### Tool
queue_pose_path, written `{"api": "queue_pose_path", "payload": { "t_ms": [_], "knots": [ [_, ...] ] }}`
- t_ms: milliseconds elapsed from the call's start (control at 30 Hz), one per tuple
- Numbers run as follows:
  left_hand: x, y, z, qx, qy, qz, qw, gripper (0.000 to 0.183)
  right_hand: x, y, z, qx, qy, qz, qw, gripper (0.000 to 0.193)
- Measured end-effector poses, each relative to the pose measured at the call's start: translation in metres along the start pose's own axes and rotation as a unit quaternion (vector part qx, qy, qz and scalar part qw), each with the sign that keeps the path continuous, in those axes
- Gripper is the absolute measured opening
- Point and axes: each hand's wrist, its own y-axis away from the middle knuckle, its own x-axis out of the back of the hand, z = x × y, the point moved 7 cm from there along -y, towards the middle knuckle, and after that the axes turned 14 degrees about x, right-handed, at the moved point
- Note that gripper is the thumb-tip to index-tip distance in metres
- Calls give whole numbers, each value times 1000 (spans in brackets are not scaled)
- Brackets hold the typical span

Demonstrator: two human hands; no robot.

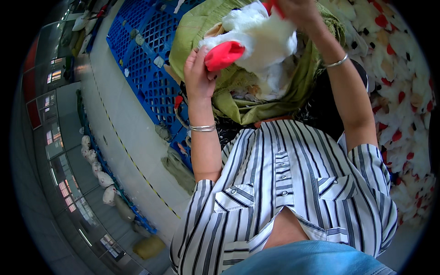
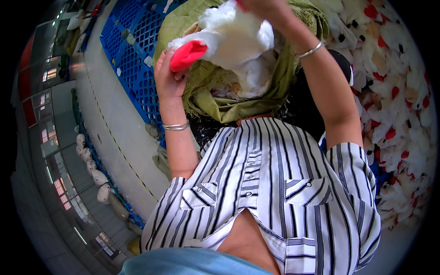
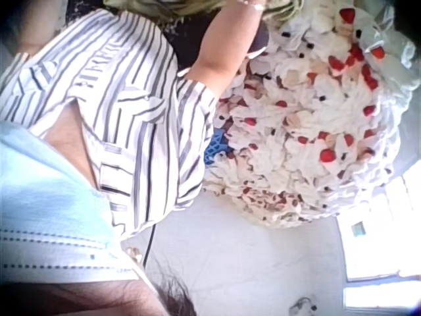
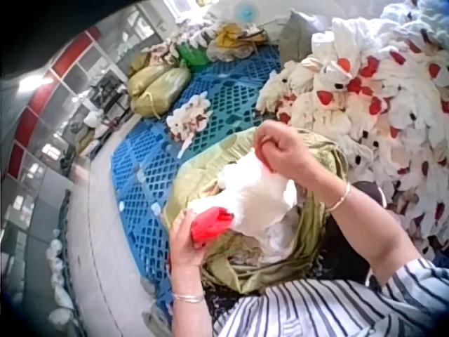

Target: The person assembles white stuffed animal toys by hand. They retrieve the plush bodies from a green sack and attach red fabric pieces to the heads, likely serving as beaks or noses. The person handles the items one at a time, manipulating the fabric into place before moving to the next unit.

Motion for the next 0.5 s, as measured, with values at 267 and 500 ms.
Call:
{"api": "queue_pose_path", "payload": {
  "t_ms": [267,500],
  "knots": [
    [-2,-20,9,-47,105,32,993,9,-72,32,-39,169,38,-150,973,10],
    [-21,-24,3,-24,68,1,997,10,-84,39,-29,152,54,-157,974,20]
  ]
}}
